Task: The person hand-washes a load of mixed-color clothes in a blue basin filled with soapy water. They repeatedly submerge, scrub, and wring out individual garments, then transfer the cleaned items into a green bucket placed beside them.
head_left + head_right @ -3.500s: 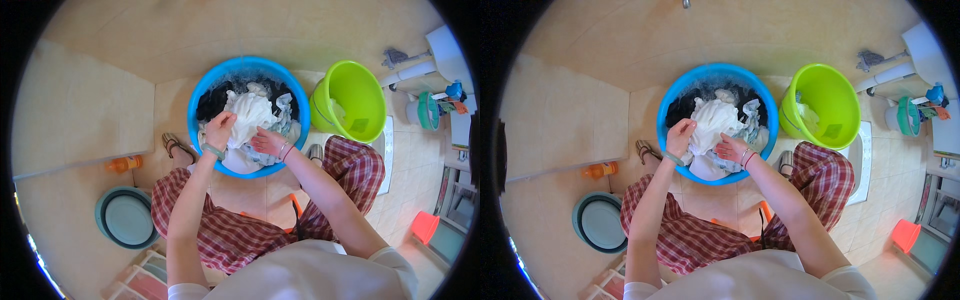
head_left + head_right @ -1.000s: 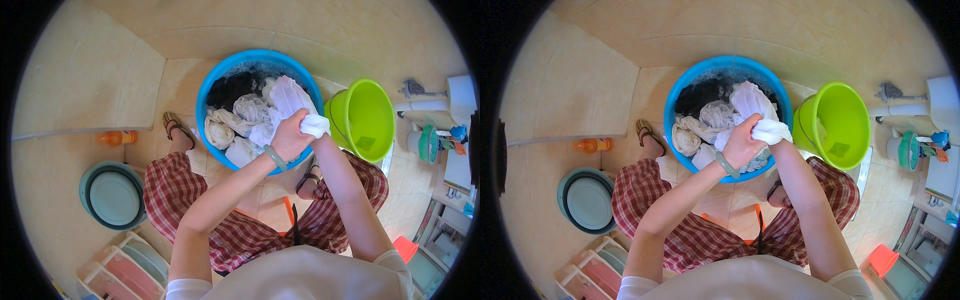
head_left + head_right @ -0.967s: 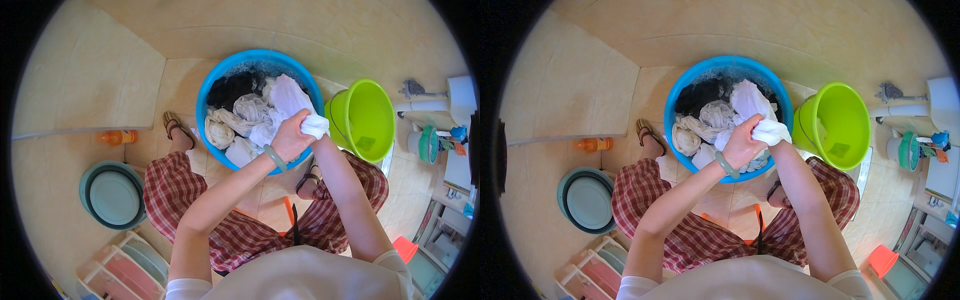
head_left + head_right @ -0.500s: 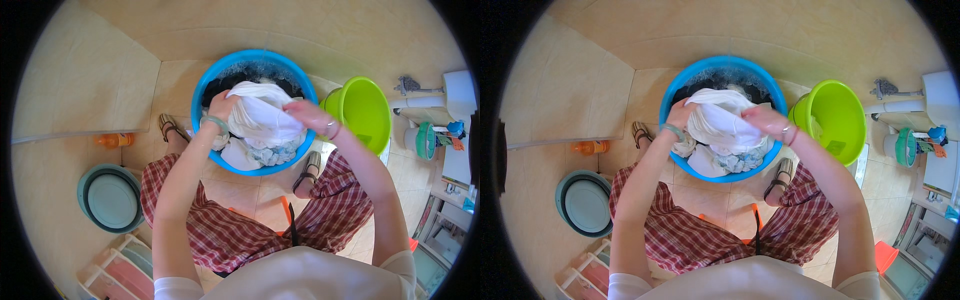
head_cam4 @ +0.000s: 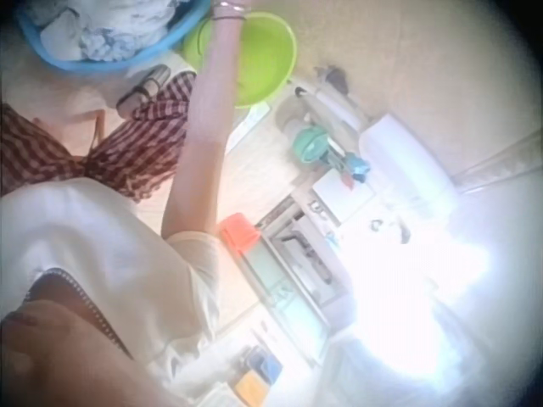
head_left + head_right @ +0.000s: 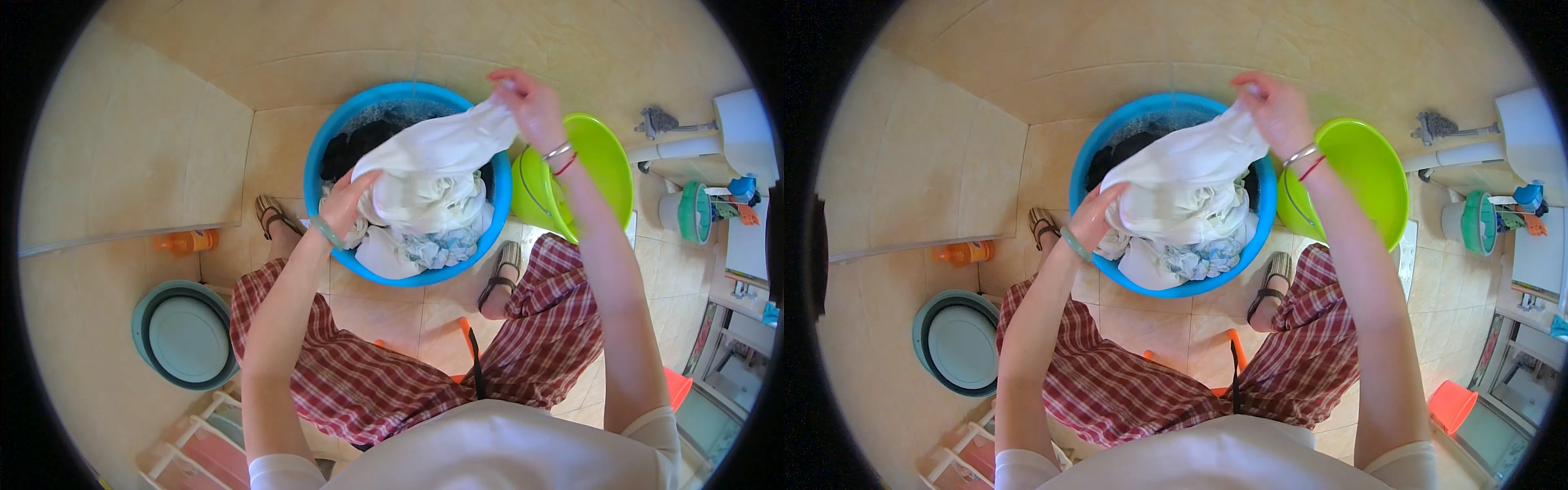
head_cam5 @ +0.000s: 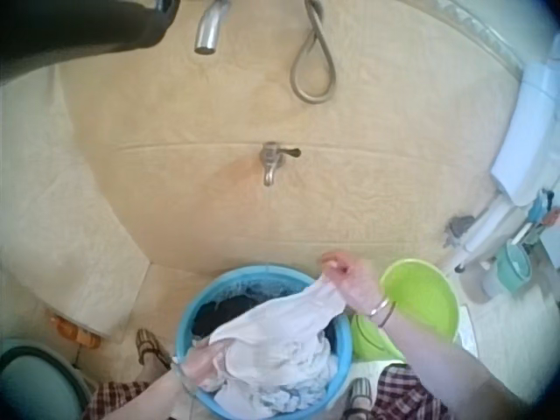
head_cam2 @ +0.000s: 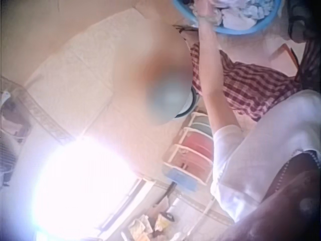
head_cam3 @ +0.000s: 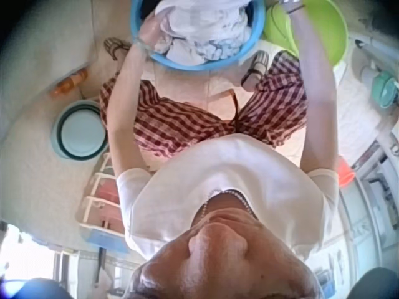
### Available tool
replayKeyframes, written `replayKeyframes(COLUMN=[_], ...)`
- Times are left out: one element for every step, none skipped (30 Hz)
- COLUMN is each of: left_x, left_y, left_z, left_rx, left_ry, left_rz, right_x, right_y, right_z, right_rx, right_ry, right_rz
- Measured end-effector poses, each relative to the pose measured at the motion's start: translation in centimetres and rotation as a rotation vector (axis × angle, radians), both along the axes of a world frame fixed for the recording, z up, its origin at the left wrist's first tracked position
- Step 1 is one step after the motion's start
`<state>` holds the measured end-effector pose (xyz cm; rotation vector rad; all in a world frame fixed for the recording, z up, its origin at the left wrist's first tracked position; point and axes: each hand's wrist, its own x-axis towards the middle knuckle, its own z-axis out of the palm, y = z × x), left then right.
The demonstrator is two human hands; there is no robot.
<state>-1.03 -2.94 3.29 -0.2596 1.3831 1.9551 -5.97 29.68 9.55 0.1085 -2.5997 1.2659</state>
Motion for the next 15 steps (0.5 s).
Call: replayKeyframes(left_x=[-0.4, -0.5, -0.7, -0.7, -0.7, -0.7, -0.5, -0.2, 0.2, 0.9, 1.6, 2.2, 2.6, 3.1, 3.5], left_y=[1.2, 2.2, 3.3, 3.9, 4.5, 5.2, 6.3, 7.4, 8.9, 10.2, 11.5, 12.7, 13.8, 14.1, 14.1], left_z=[1.5, 2.9, 4.3, 5.1, 5.7, 6.2, 6.6, 7.0, 7.4, 8.0, 8.7, 9.4, 8.7, 7.5, 6.1], left_rx=[0.040, 0.074, 0.109, 0.076, 0.043, 0.013, -0.021, -0.056, -0.124, -0.200, -0.228, -0.250, -0.199, -0.165, -0.131], left_ry=[-0.037, -0.077, -0.065, -0.005, 0.054, 0.112, 0.141, 0.170, 0.275, 0.382, 0.480, 0.583, 0.624, 0.657, 0.692], left_rz=[0.038, 0.080, 0.089, 0.070, 0.051, 0.031, -0.015, -0.061, -0.129, -0.189, -0.214, -0.240, -0.220, -0.193, -0.166], right_x=[0.7, 1.7, 3.0, 4.2, 5.2, 6.1, 6.9, 7.4, 7.8, 8.1, 8.4, 8.7, 8.7, 8.6, 8.3], right_y=[-0.6, -1.4, -2.0, -3.1, -4.4, -5.6, -6.5, -7.1, -7.2, -7.8, -8.1, -8.3, -8.4, -9.1, -9.5], right_z=[-1.0, -2.1, -2.9, -3.6, -4.2, -4.6, -4.7, -5.0, -5.4, -6.0, -6.8, -7.2, -7.5, -7.9, -8.2], right_rx=[0.228, 0.450, 0.607, 0.755, 0.551, 0.349, 0.096, -0.162, -0.374, -0.539, -0.716, -0.894, -1.070, -1.250, -1.393], right_ry=[0.001, -0.001, 0.075, 0.157, -0.012, -0.180, -0.417, -0.650, -0.860, -0.925, -0.963, -0.978, -0.952, -0.925, -0.890], right_rz=[-0.010, -0.016, -0.012, 0.001, 0.095, 0.187, 0.297, 0.402, 0.477, 0.494, 0.471, 0.435, 0.372, 0.331, 0.287])
